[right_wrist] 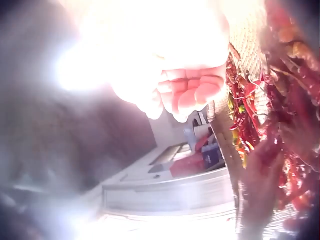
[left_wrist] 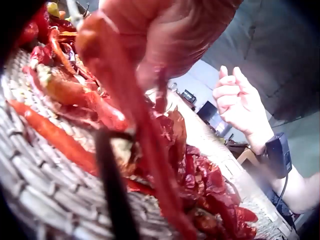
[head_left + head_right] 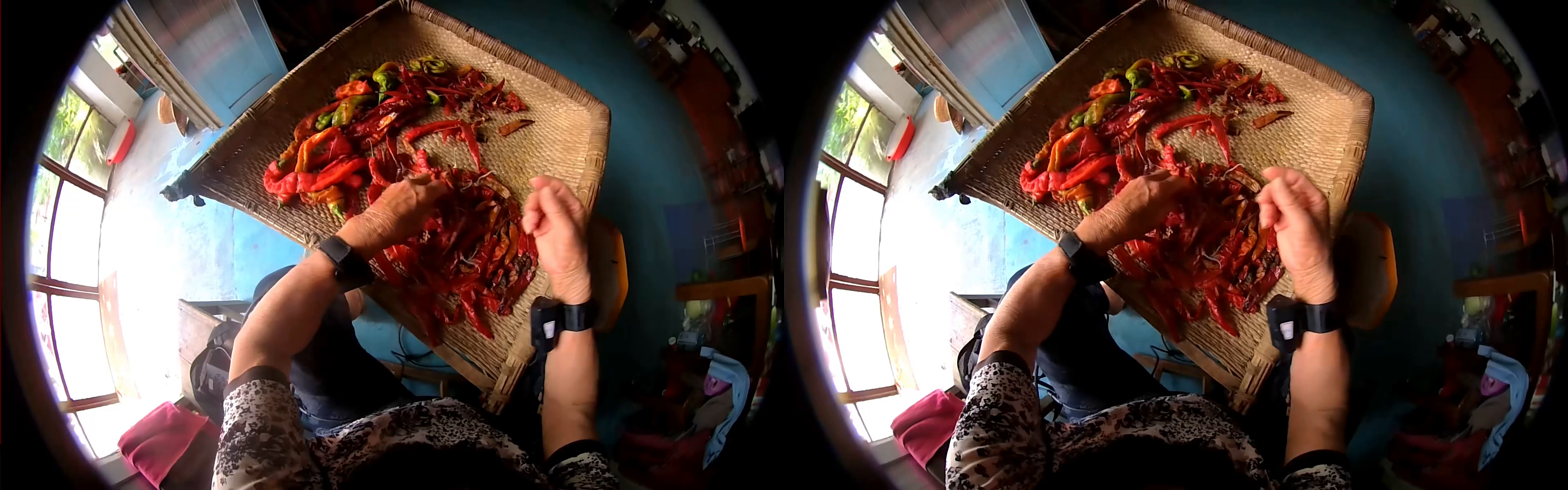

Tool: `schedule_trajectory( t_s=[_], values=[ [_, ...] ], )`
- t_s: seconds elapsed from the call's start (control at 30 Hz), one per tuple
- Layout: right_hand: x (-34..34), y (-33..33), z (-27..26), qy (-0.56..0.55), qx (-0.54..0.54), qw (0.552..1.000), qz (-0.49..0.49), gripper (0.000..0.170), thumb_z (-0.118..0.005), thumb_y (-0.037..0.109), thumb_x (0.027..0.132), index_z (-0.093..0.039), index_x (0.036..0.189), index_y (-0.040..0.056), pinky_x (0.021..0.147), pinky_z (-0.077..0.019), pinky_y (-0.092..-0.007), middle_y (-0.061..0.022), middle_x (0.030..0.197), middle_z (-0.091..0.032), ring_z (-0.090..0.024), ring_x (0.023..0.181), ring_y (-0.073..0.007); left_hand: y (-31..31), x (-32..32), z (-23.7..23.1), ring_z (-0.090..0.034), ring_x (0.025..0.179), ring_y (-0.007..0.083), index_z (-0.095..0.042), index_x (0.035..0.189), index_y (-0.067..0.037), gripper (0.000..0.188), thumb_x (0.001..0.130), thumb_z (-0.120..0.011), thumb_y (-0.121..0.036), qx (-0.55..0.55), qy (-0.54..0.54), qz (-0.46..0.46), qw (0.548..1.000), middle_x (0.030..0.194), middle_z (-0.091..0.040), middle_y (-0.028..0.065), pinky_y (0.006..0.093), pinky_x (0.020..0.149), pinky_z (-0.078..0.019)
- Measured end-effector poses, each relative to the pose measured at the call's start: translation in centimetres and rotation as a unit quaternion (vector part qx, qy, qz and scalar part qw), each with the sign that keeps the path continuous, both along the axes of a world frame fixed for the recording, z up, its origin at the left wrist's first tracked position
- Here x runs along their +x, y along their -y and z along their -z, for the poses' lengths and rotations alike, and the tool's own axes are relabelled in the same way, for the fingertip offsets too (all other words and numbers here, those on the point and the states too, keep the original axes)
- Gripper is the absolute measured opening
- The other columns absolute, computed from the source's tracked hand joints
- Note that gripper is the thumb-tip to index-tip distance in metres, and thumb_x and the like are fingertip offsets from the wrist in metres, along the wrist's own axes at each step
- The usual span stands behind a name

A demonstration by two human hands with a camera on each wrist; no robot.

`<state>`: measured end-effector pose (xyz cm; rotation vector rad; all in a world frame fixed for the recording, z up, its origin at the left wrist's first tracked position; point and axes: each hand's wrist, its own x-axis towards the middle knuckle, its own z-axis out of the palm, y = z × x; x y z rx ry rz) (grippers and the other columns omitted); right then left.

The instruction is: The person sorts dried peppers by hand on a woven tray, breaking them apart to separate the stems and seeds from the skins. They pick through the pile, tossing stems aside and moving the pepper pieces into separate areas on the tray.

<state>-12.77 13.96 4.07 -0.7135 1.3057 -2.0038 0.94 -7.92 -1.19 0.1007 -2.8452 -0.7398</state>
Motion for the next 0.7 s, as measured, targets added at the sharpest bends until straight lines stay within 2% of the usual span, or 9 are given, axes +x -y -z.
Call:
schedule_trajectory(
  t_s=[0.07, 0.13, 0.27, 0.37, 0.4, 0.5, 0.57, 0.6, 0.7],
  values=[
    [0.5, 0.7, 0.2, -0.027, 0.048, 0.998, -0.007, 0.020, -0.061, 0.021, 0.093, -0.062, 0.105, 0.0045, 0.057, -0.0430, -0.0169, -0.0007, 0.076, -0.061, -0.050, 0.062, -0.0041, 0.2, -0.5, -0.3, -0.061, 0.087, 0.0339, -0.053, 0.115, -0.004, 0.035, 0.081, -0.060, -0.008, 0.023, -0.055, 0.041, 0.997, 0.099, -0.059, 0.0171, 0.0416, 0.070, -0.0516],
    [0.9, 1.2, -0.1, -0.057, 0.086, 0.995, 0.003, 0.020, -0.060, 0.021, 0.093, -0.061, 0.104, 0.0035, 0.057, -0.0429, -0.0169, -0.0007, 0.077, -0.061, -0.051, 0.063, -0.0038, 1.8, -1.8, -1.1, -0.056, 0.094, 0.0350, -0.053, 0.115, -0.005, 0.035, 0.081, -0.059, -0.008, -0.040, -0.172, -0.029, 0.984, 0.103, -0.055, 0.0176, 0.0405, 0.073, -0.0505],
    [1.0, 1.5, -0.1, -0.083, 0.116, 0.989, -0.039, 0.022, -0.059, 0.021, 0.094, -0.060, 0.106, 0.0025, 0.059, -0.0437, -0.0177, -0.0013, 0.078, -0.061, -0.051, 0.065, -0.0040, 6.9, -5.5, -0.1, -0.050, 0.104, 0.0362, -0.049, 0.122, -0.008, 0.046, 0.080, -0.064, -0.014, -0.162, -0.131, -0.230, 0.951, 0.112, -0.052, 0.0163, 0.0458, 0.082, -0.0467],
    [0.7, 1.2, -0.1, -0.101, 0.132, 0.984, -0.057, 0.023, -0.060, 0.022, 0.094, -0.061, 0.105, 0.0026, 0.059, -0.0441, -0.0182, -0.0014, 0.078, -0.061, -0.052, 0.066, -0.0044, 9.1, -6.8, -0.1, -0.051, 0.108, 0.0375, -0.045, 0.122, -0.006, 0.048, 0.079, -0.064, -0.018, -0.139, 0.009, -0.286, 0.948, 0.116, -0.053, 0.0195, 0.0459, 0.085, -0.0458],
    [0.5, 1.1, -0.2, -0.111, 0.149, 0.980, -0.065, 0.023, -0.060, 0.023, 0.094, -0.061, 0.105, 0.0025, 0.060, -0.0443, -0.0184, -0.0014, 0.078, -0.061, -0.052, 0.067, -0.0045, 9.8, -7.2, 0.4, -0.050, 0.110, 0.0400, -0.039, 0.133, -0.007, 0.067, 0.077, -0.069, -0.026, -0.103, 0.072, -0.308, 0.943, 0.117, -0.056, 0.0194, 0.0459, 0.088, -0.0455],
    [0.3, 0.9, -0.8, -0.135, 0.170, 0.974, -0.065, 0.025, -0.060, 0.024, 0.093, -0.061, 0.105, 0.0022, 0.060, -0.0443, -0.0191, -0.0014, 0.079, -0.061, -0.053, 0.067, -0.0047, 10.2, -7.2, 1.7, -0.056, 0.105, 0.0395, -0.042, 0.130, -0.007, 0.059, 0.078, -0.066, -0.023, -0.141, 0.044, -0.299, 0.943, 0.109, -0.061, 0.0192, 0.0470, 0.085, -0.0470],
    [0.3, 0.7, -0.7, -0.139, 0.177, 0.972, -0.067, 0.025, -0.060, 0.024, 0.093, -0.061, 0.105, 0.0020, 0.059, -0.0442, -0.0193, -0.0013, 0.079, -0.061, -0.053, 0.067, -0.0047, 8.9, -6.5, 1.9, -0.060, 0.097, 0.0397, -0.047, 0.124, -0.008, 0.050, 0.079, -0.063, -0.021, -0.035, -0.019, -0.245, 0.969, 0.104, -0.063, 0.0205, 0.0481, 0.081, -0.0491],
    [0.2, 0.8, -0.6, -0.145, 0.175, 0.972, -0.068, 0.025, -0.060, 0.024, 0.093, -0.061, 0.105, 0.0020, 0.059, -0.0440, -0.0193, -0.0010, 0.079, -0.061, -0.053, 0.067, -0.0046, 7.4, -6.0, 1.3, -0.062, 0.091, 0.0404, -0.050, 0.110, -0.004, 0.031, 0.082, -0.056, -0.017, -0.036, 0.002, -0.215, 0.976, 0.101, -0.063, 0.0226, 0.0469, 0.077, -0.0503],
    [-0.2, 1.0, -0.1, -0.165, 0.180, 0.968, -0.054, 0.024, -0.060, 0.022, 0.092, -0.061, 0.105, 0.0017, 0.059, -0.0437, -0.0194, -0.0004, 0.078, -0.061, -0.053, 0.067, -0.0046, 1.8, -4.6, -1.3, -0.061, 0.093, 0.0409, -0.053, 0.106, -0.006, 0.024, 0.083, -0.054, -0.012, 0.006, 0.043, -0.119, 0.992, 0.101, -0.063, 0.0222, 0.0458, 0.077, -0.0506]
  ],
)
